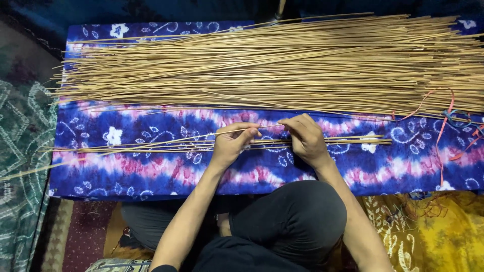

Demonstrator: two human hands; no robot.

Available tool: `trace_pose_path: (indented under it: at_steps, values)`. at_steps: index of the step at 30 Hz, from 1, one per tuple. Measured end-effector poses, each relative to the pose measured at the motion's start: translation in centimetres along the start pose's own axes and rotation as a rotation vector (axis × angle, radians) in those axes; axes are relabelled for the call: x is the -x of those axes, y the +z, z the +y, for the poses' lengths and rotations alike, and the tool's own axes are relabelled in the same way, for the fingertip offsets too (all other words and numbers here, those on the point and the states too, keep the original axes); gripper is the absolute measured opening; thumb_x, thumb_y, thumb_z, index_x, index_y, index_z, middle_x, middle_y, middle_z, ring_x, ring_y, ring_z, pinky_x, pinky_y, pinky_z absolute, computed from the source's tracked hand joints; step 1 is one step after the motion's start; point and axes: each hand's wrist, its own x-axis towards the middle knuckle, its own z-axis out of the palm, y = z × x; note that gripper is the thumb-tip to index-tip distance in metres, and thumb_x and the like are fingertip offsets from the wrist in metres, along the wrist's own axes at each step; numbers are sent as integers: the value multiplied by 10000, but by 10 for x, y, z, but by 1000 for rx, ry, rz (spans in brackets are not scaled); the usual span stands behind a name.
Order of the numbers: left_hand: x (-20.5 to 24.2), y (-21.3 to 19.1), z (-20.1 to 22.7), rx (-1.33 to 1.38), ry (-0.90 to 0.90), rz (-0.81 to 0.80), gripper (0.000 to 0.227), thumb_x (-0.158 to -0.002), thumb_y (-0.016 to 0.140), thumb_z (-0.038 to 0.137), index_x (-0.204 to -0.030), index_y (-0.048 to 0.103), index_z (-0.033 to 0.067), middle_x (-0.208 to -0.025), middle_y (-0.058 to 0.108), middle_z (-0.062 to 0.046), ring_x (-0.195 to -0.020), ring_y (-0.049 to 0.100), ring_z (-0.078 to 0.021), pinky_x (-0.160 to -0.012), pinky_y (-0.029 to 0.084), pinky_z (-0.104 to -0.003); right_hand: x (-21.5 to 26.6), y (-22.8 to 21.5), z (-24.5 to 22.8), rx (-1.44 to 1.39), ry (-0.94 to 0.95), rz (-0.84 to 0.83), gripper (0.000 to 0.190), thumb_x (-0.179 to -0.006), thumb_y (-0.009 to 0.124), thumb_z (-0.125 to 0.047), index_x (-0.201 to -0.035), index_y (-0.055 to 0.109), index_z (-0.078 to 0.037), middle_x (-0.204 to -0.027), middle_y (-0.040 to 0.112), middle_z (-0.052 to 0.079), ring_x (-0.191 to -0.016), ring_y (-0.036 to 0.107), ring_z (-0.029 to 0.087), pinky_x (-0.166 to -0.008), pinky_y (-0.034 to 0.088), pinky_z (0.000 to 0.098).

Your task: Tying thin bamboo sticks together with string to create a mat.

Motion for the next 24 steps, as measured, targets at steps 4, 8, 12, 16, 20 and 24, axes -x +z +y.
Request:
trace_pose_path:
  at_steps: [4, 8, 12, 16, 20, 24]
  values:
    - [3, 12, 3, -25, -12, -24, 161, -900, 792, 76, -1056, 808, 39, -806, 792, -83, -643, 670, -54, -577, 523, -188, 3, 7, -1, 23, -36, -31, 75, -962, 707, -37, -1018, 756, -47, -733, 630, 99, -621, 588, 341, -604, 493, 444]
    - [0, 15, 4, -53, -1, -62, 154, -895, 788, 67, -1046, 810, 45, -825, 798, -97, -666, 689, -71, -614, 549, -213, 0, 5, -3, 110, -120, -65, 63, -988, 693, -106, -984, 737, -60, -689, 576, 86, -601, 569, 315, -609, 477, 421]
    - [-2, 13, 11, -53, 77, -34, 182, -1011, 674, 151, -1072, 791, 26, -781, 774, -97, -588, 640, -76, -521, 510, -215, 8, 3, 7, 186, -130, -55, 154, -993, 646, -34, -1096, 757, -62, -828, 655, 67, -734, 660, 282, -688, 508, 376]
    - [-1, 5, 4, -227, 219, -63, 339, -1096, 524, 190, -979, 809, 47, -731, 773, -112, -559, 703, -166, -493, 525, -262, 11, 2, 11, 204, -102, -71, 196, -993, 623, -20, -1130, 757, -62, -861, 676, 65, -763, 675, 275, -702, 516, 372]
    - [7, -1, 15, -477, 566, -4, 224, -1040, 603, 146, -1008, 799, 43, -786, 774, -72, -614, 714, -218, -589, 581, -312, 13, 2, 15, 203, -99, -83, 169, -1003, 618, -52, -1107, 750, -75, -798, 647, 60, -697, 622, 285, -662, 485, 389]
    - [-2, 8, 21, -1057, 1130, 137, 310, -865, 820, 140, -1168, 783, 195, -1105, 745, 1, -1014, 613, -245, -937, 503, -402, 9, 1, 12, 187, -131, -76, 156, -1013, 611, -95, -1064, 758, -89, -707, 537, 53, -631, 553, 288, -632, 469, 389]
